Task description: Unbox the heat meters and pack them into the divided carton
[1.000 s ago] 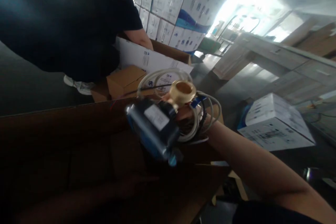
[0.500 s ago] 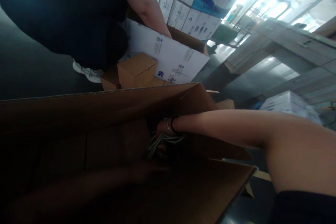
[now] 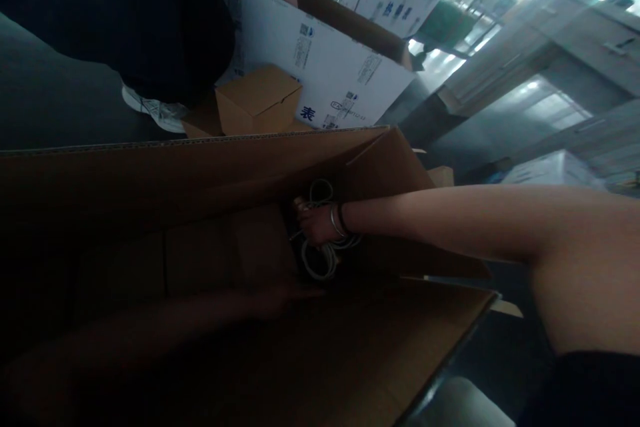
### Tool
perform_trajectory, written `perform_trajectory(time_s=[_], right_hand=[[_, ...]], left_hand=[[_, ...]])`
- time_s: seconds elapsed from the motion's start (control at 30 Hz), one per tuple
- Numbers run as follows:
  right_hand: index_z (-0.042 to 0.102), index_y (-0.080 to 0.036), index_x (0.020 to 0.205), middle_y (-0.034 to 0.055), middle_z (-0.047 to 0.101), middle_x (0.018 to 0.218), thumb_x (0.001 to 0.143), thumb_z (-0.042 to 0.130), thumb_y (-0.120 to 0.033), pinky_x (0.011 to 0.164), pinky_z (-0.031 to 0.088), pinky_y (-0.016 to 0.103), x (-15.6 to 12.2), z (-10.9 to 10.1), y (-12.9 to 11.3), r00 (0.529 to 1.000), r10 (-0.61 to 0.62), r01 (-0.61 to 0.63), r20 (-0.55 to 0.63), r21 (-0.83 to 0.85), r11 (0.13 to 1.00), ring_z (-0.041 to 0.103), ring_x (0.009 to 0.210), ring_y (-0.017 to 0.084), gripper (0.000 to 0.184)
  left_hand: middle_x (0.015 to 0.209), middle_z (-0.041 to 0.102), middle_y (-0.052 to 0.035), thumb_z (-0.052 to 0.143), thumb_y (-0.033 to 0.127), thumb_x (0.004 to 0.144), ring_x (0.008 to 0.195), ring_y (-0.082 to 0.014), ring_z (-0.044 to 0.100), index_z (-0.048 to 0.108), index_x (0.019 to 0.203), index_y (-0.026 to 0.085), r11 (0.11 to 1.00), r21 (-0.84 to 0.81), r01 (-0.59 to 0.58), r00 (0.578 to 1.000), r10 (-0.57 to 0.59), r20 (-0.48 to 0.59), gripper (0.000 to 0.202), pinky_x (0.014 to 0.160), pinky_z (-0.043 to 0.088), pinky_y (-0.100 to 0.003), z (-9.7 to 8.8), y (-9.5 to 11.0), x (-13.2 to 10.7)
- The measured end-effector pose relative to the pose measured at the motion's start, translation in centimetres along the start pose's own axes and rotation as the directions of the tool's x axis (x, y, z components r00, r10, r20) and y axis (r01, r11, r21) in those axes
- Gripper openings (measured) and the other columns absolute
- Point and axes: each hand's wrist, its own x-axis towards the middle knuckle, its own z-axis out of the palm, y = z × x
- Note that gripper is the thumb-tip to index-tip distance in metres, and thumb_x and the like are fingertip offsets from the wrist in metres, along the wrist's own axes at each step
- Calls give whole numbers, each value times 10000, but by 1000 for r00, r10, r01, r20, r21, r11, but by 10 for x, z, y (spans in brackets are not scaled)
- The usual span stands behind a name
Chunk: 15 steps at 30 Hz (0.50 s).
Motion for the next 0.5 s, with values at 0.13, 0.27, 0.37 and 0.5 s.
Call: perform_trajectory(time_s=[0.13, 0.27, 0.37, 0.5], right_hand=[[675, -158, 797, 73, 658, 876, 756, 531, -61, 984, 248, 444, 37, 17, -2, 994, 72, -75, 78, 34, 997, 532, 963, 229, 179], [681, -152, 842, 94, 657, 947, 754, 566, -78, 997, 235, 545, 44, 26, -17, 979, 146, -156, 142, 61, 986, 504, 1066, 276, 162], [666, -185, 953, 94, 612, 1105, 697, 650, -101, 955, 318, 536, 32, 18, -29, 893, 356, -422, 275, 239, 875, 487, 1110, 292, 270], [694, -167, 837, 73, 668, 906, 649, 674, -126, 804, 464, 341, 32, -11, -8, 756, 470, -644, 455, 392, 657, 607, 878, 215, 194]], left_hand=[[1241, 551, 38, 439, 205, 857, 1061, -168, 552, 367, 1319, 375, 999, 35, 32, 999, -32, 0, 498, 907, 416, -298, 0, 1, -1], [1238, 554, -1, 434, 198, 855, 1092, -187, 530, 409, 1301, 315, 988, 152, 20, 999, -13, -50, 463, 941, 395, -338, 0, 7, -7], [1270, 521, -66, 460, 172, 828, 1185, -230, 444, 517, 1204, 212, 948, 319, 18, 995, 16, -103, 382, 1014, 323, -412, -5, 17, -7], [1289, 483, -141, 444, 191, 838, 1209, -254, 408, 491, 1209, 110, 869, 438, 231, 961, -132, -244, 382, 1004, 346, -408, -22, 23, 13]])
